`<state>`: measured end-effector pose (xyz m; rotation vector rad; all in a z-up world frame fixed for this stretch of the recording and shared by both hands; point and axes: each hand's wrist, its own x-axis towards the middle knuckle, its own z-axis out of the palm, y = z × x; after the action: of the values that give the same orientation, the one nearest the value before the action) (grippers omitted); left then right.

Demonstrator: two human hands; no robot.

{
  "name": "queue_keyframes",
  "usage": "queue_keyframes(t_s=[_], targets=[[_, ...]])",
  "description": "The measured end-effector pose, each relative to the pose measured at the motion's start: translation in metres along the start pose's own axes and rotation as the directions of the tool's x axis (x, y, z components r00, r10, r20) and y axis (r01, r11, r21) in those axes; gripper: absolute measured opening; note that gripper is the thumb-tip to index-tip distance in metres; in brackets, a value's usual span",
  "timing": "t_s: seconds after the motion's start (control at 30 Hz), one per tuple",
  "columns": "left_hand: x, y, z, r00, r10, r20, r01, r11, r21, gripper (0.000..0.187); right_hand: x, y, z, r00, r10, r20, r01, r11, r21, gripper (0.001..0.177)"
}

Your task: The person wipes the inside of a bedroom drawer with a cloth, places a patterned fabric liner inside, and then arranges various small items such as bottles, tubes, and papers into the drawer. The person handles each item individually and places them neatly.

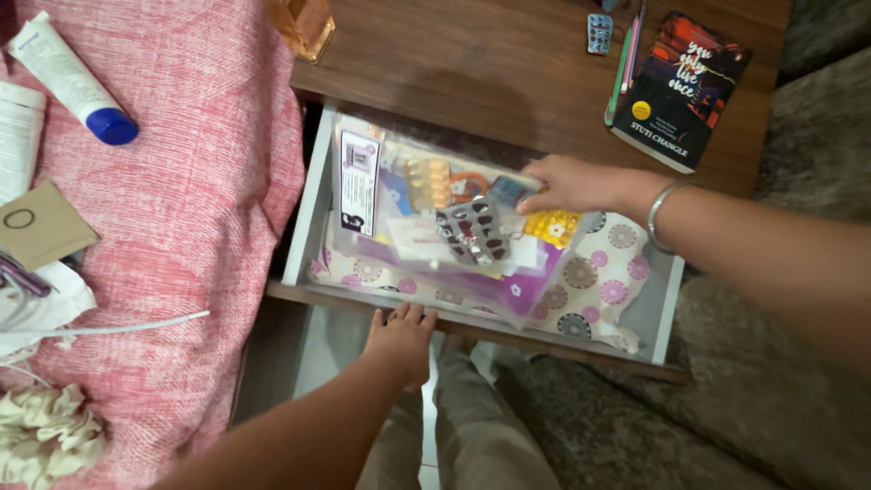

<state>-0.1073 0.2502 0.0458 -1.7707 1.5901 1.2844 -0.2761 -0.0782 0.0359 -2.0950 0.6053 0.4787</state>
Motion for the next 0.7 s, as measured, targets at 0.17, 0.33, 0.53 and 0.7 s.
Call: queue_keyframes(t_s=[0.17, 0.33, 0.53, 0.7], targets=[[0.0, 0.0, 0.007, 0.983, 0.036, -0.178, -0.043, 0.998, -0.037, 0.073, 0.044, 0.024, 0.027, 0.992, 0.06, 0.107, -0.055, 0.997, -0.05, 0.048], [0.006, -0.001, 0.005, 0.972, 0.027, -0.233, -0.041, 0.998, -0.056, 0.041, 0.079, 0.045, 0.057, 0.969, 0.171, 0.179, -0.16, 0.984, -0.073, 0.058], [0.015, -0.001, 0.003, 0.956, 0.012, -0.292, -0.032, 0.997, -0.064, 0.03, 0.101, 0.056, 0.094, 0.994, 0.104, -0.016, -0.104, 0.95, -0.295, 0.102], [0.016, -0.003, 0.006, 0.948, -0.002, -0.317, -0.03, 0.995, -0.097, 0.032, 0.103, 0.051, 0.146, 0.975, 0.17, 0.141, -0.127, 0.954, -0.271, 0.072]])
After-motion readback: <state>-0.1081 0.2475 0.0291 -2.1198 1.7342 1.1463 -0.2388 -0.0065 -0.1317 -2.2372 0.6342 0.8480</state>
